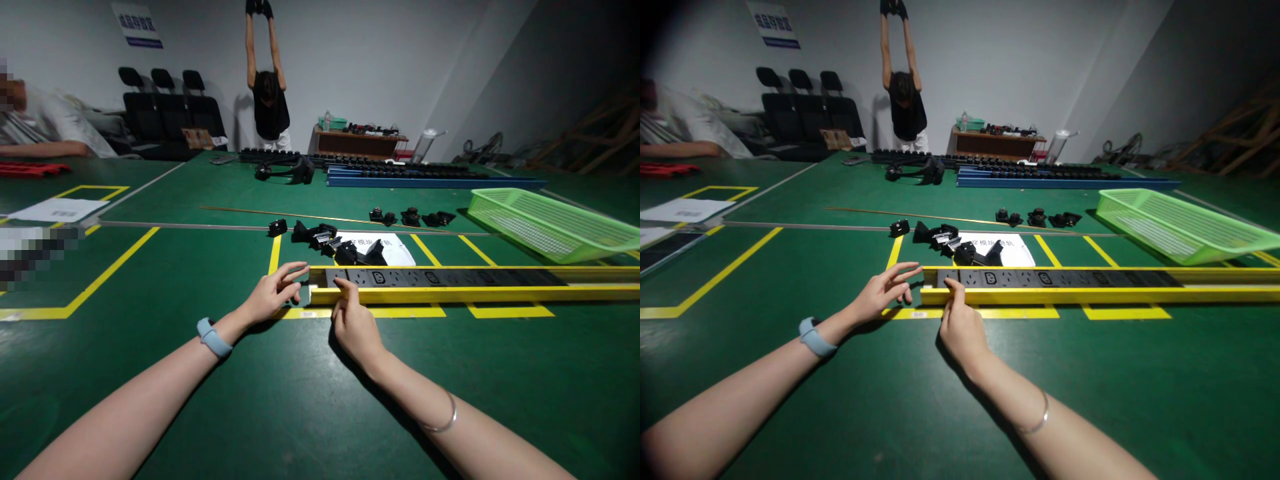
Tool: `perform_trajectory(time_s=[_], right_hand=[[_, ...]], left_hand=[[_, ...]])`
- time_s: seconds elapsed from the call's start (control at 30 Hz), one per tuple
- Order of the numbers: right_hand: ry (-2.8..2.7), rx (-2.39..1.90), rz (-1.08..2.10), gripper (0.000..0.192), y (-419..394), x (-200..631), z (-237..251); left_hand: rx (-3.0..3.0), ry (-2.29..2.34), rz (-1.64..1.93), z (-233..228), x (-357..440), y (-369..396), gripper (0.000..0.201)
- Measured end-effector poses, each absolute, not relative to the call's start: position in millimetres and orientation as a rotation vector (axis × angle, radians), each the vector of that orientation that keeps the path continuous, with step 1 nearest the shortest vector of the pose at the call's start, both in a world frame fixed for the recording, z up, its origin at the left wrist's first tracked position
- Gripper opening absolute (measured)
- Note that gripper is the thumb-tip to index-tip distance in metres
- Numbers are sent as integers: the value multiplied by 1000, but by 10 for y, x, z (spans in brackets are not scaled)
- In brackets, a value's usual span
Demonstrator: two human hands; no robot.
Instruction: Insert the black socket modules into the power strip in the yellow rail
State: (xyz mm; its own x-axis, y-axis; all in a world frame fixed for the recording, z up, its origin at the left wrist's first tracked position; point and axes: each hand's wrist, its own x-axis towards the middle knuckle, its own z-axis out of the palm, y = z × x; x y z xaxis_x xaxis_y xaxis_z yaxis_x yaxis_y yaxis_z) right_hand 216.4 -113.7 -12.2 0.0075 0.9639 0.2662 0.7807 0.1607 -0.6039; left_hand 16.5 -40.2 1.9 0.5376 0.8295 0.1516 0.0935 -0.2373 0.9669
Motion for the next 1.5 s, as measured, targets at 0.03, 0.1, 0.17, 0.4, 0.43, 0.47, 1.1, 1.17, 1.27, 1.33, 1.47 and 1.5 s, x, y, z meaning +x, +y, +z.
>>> perform_trajectory(time_s=[0.03, 0.1, 0.17, 0.4, 0.43, 0.47, 1.1, 1.17, 1.27, 1.33, 1.47, 1.5], right_hand=[[-1790, -1673, 384, 52, -1134, 2165, -123], [-1745, -1673, 409, 52, -1126, 2169, -133], [-1702, -1647, 439, 52, -1116, 2175, -152], [-1758, -1380, 437, 56, -1141, 2202, -192], [-1799, -1315, 378, 53, -1147, 2210, -180], [-1846, -1253, 302, 50, -1151, 2218, -162], [-2503, -918, -156, 15, -652, 2450, 201], [-2548, -866, -93, 16, -606, 2477, 227], [-2552, -879, -20, 18, -593, 2481, 240], [-2537, -910, 1, 19, -609, 2473, 238], [-2523, -943, -32, 18, -636, 2455, 227], [-2523, -950, -56, 18, -637, 2449, 224]], left_hand=[[1689, 788, 843, 21, 165, -402, 48], [1730, 813, 846, 33, 164, -405, 46], [1815, 861, 848, 53, 161, -407, 42], [2231, 793, 887, 92, 197, -450, 34], [2284, 777, 886, 90, 206, -460, 35], [2330, 757, 878, 85, 214, -469, 36], [2376, 871, 568, 5, 254, -428, 33], [2371, 872, 565, -1, 253, -423, 34], [2368, 876, 560, -1, 252, -422, 34], [2367, 878, 556, 5, 252, -424, 35], [2366, 878, 562, 14, 252, -431, 35], [2367, 879, 565, 13, 252, -431, 34]])
